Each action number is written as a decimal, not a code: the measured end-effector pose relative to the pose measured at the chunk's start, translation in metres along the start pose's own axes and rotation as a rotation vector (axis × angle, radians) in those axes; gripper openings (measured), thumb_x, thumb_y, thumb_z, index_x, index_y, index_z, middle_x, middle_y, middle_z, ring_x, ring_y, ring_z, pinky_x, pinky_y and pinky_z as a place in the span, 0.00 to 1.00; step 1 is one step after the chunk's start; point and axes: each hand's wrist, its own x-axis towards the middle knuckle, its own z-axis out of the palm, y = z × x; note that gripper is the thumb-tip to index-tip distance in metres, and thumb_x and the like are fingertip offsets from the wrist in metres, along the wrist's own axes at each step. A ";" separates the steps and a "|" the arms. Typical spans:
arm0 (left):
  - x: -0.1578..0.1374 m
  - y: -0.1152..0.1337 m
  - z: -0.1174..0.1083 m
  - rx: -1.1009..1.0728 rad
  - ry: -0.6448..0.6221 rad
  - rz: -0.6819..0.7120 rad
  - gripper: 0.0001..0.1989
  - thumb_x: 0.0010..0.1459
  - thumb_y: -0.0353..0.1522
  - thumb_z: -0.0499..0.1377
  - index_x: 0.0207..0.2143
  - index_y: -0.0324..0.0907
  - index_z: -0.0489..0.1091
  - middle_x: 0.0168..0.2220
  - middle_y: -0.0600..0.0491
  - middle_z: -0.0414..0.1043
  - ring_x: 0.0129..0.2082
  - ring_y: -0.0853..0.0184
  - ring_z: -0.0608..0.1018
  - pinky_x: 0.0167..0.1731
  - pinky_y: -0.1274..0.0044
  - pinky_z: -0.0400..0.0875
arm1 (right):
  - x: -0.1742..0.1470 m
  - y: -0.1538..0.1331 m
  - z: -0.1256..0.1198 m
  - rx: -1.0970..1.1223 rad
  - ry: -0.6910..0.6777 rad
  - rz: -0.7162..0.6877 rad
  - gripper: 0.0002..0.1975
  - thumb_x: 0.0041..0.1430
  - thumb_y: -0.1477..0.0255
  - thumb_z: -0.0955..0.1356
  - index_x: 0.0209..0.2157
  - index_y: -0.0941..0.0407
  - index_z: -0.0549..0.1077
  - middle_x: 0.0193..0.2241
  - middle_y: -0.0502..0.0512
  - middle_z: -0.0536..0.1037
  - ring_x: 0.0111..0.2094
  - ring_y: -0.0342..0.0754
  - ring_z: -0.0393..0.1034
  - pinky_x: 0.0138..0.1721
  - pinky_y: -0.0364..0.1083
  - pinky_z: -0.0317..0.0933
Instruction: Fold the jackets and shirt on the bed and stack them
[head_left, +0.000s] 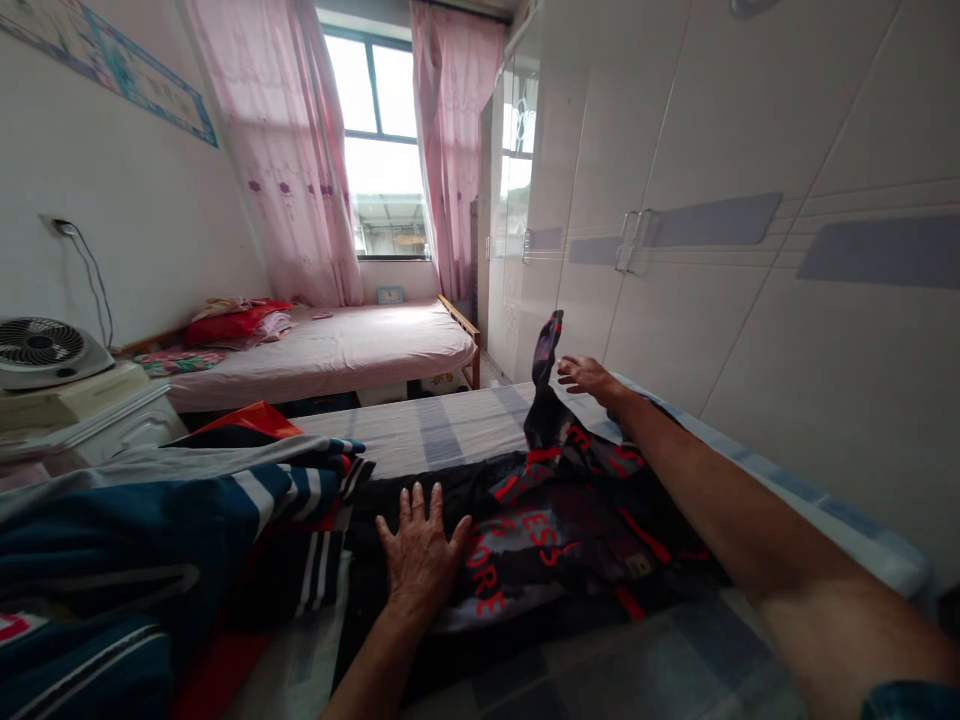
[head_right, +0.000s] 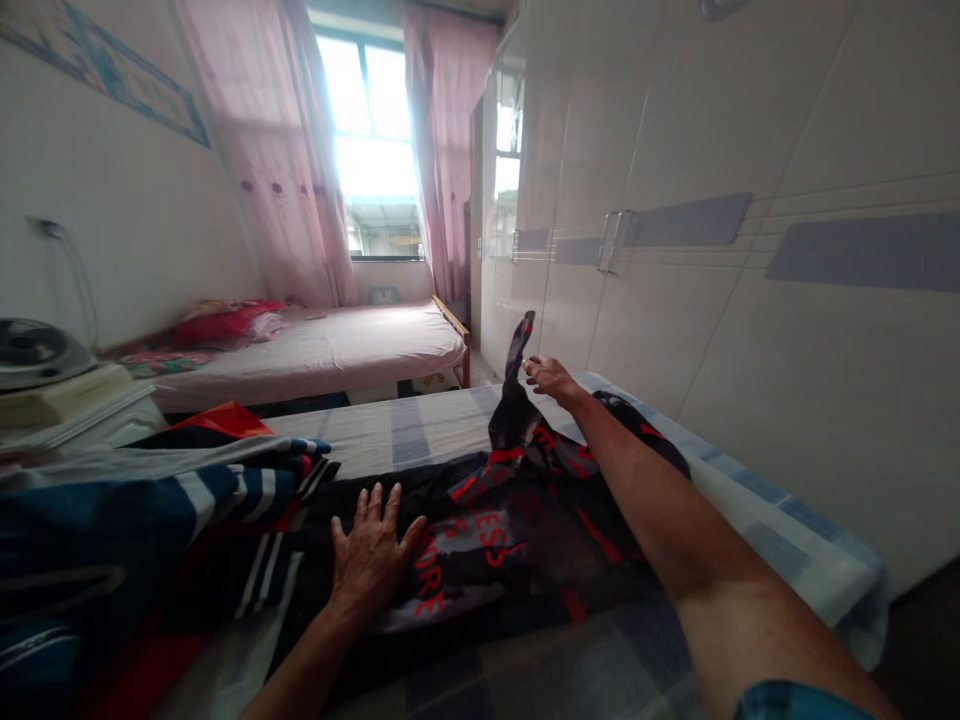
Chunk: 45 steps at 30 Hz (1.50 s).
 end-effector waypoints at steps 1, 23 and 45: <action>0.000 0.000 0.000 0.004 -0.001 0.009 0.33 0.61 0.48 0.45 0.62 0.40 0.56 0.65 0.39 0.52 0.65 0.49 0.54 0.57 0.47 0.46 | -0.008 0.013 -0.004 0.013 -0.036 0.002 0.18 0.63 0.64 0.57 0.45 0.59 0.70 0.33 0.56 0.76 0.31 0.43 0.70 0.32 0.40 0.62; 0.057 -0.010 -0.047 0.088 -0.152 0.222 0.17 0.63 0.35 0.46 0.45 0.47 0.73 0.45 0.48 0.76 0.43 0.57 0.78 0.39 0.69 0.70 | -0.043 0.086 -0.013 -0.167 -0.211 0.047 0.09 0.47 0.76 0.65 0.30 0.57 0.76 0.31 0.53 0.77 0.35 0.47 0.70 0.35 0.41 0.60; 0.121 -0.049 -0.058 0.156 0.056 0.204 0.17 0.63 0.34 0.43 0.40 0.42 0.71 0.43 0.46 0.70 0.38 0.59 0.76 0.32 0.72 0.66 | -0.001 0.084 0.005 0.065 0.193 -0.004 0.12 0.57 0.72 0.61 0.41 0.56 0.72 0.35 0.55 0.79 0.36 0.46 0.72 0.39 0.43 0.64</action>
